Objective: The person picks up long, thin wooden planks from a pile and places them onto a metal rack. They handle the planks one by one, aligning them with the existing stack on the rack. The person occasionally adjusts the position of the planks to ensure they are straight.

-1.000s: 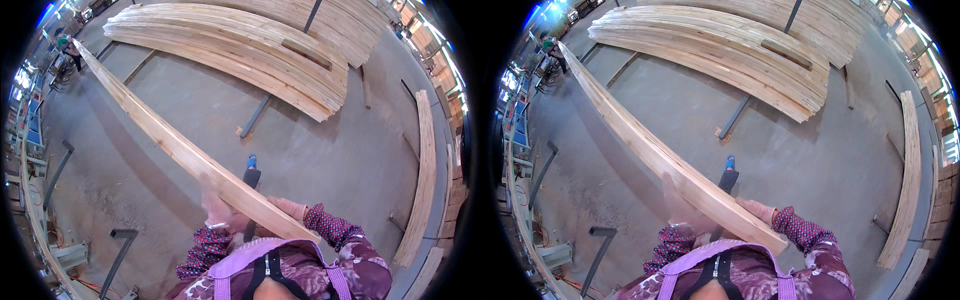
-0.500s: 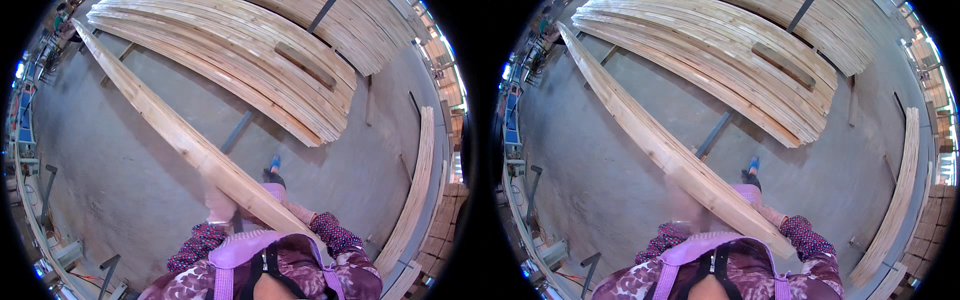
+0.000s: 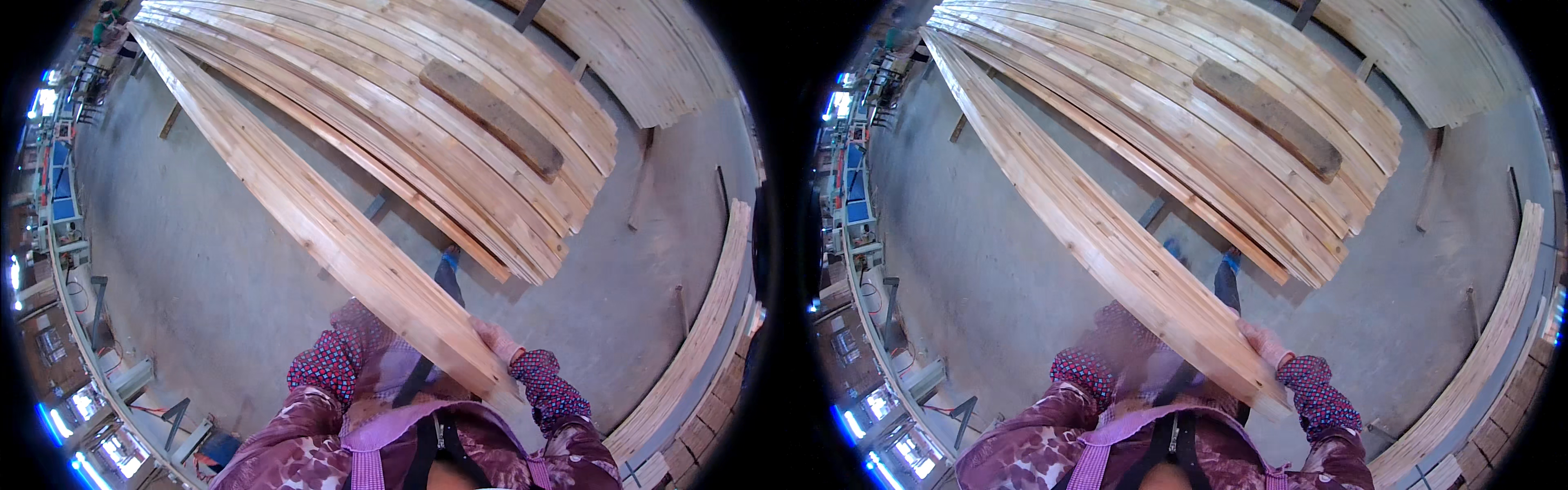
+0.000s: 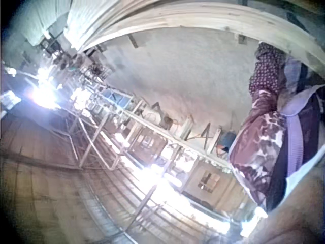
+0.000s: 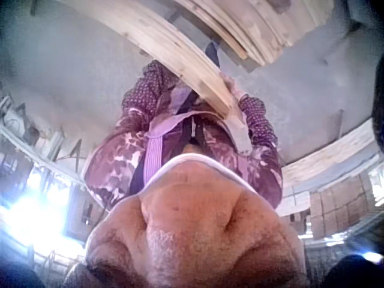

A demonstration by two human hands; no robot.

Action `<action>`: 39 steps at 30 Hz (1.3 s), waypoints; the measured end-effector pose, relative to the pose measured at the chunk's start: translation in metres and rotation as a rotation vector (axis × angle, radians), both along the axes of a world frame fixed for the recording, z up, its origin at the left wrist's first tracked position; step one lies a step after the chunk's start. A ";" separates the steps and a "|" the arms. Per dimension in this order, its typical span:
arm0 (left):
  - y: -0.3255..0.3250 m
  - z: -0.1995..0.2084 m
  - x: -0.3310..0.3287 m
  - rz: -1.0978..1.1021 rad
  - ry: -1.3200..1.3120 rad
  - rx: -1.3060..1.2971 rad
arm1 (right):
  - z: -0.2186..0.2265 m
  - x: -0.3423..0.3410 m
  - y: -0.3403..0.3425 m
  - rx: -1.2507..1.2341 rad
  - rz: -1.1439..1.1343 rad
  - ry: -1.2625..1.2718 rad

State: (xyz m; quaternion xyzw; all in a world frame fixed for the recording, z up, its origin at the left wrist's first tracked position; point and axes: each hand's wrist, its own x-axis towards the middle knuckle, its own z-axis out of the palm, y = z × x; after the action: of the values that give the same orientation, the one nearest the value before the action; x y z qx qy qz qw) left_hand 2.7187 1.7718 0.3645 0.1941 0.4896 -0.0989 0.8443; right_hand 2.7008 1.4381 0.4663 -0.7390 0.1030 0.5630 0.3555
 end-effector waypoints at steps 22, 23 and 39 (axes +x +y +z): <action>-0.095 -0.208 0.132 0.031 0.354 0.067 | -0.125 0.139 -0.012 0.012 0.320 -0.827; -0.098 -0.212 0.132 0.047 0.362 0.065 | -0.108 0.134 -0.003 0.004 0.020 -0.684; -0.108 -0.232 0.123 0.191 0.438 0.041 | -0.279 0.085 0.097 -0.373 0.560 -0.349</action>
State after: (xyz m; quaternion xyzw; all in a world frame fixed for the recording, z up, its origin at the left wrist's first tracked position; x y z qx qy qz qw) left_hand 2.8413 1.6635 0.1329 0.1379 0.6792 -0.0482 0.7193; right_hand 2.7858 1.5350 0.1872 -0.8754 -0.0642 0.4755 0.0594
